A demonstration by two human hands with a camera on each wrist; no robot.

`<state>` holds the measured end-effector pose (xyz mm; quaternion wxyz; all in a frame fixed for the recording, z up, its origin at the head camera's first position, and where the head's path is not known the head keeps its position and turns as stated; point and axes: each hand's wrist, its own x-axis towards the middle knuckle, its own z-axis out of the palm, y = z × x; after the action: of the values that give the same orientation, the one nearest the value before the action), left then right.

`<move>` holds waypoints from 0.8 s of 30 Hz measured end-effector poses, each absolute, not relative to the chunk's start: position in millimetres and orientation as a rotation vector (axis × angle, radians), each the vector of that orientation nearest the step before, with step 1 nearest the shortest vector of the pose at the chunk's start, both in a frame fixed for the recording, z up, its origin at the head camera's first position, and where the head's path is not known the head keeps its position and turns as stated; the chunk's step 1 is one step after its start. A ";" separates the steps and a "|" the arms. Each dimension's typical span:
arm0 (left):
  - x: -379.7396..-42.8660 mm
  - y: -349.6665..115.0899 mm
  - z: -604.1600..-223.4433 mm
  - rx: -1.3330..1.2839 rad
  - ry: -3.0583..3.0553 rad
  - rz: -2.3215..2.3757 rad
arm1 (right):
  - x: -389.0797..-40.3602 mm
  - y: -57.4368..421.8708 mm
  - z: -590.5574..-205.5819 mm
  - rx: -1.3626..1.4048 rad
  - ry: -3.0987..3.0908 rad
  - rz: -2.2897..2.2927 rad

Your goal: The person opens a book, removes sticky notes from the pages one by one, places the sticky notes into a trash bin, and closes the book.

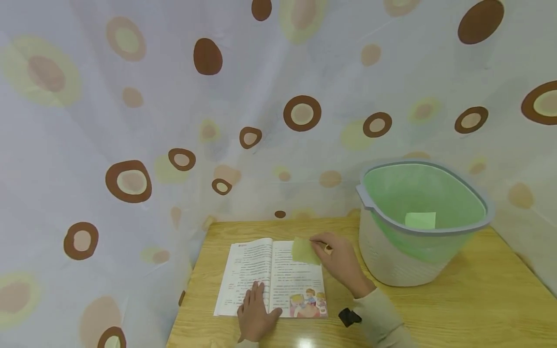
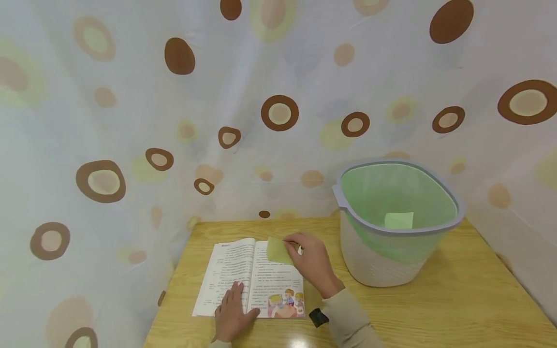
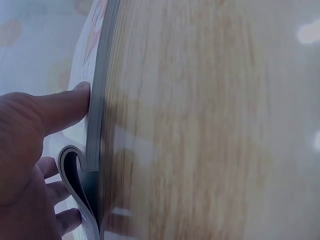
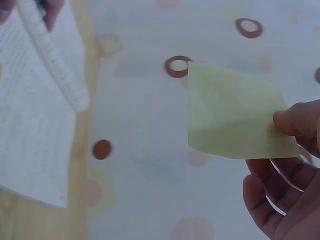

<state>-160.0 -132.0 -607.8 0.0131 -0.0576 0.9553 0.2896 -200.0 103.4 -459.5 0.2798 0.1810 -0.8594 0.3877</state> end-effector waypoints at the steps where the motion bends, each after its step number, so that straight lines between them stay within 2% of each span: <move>1: -160.7 -131.4 -607.8 -0.173 2.978 0.902 | -196.0 110.7 -447.5 0.512 -2.229 1.011; 6: -163.9 -127.3 -608.9 -0.130 2.973 0.909 | -173.6 156.5 -387.8 0.560 -1.884 0.991; 12: -164.1 -126.9 -612.2 -0.143 2.993 0.869 | -154.5 211.7 -343.7 0.371 -1.636 0.984; 19: -160.5 -130.5 -611.0 -0.145 3.005 0.871 | -144.9 260.0 -330.9 0.055 -1.708 0.874; 24: -159.1 -132.4 -610.3 -0.156 2.987 0.885 | -145.8 274.4 -334.1 -0.037 -1.815 0.779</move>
<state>-159.1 -132.4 -610.3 0.0111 -0.0501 0.9575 0.2838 -145.8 274.4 -334.1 0.5507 -0.0157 -0.7668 0.3293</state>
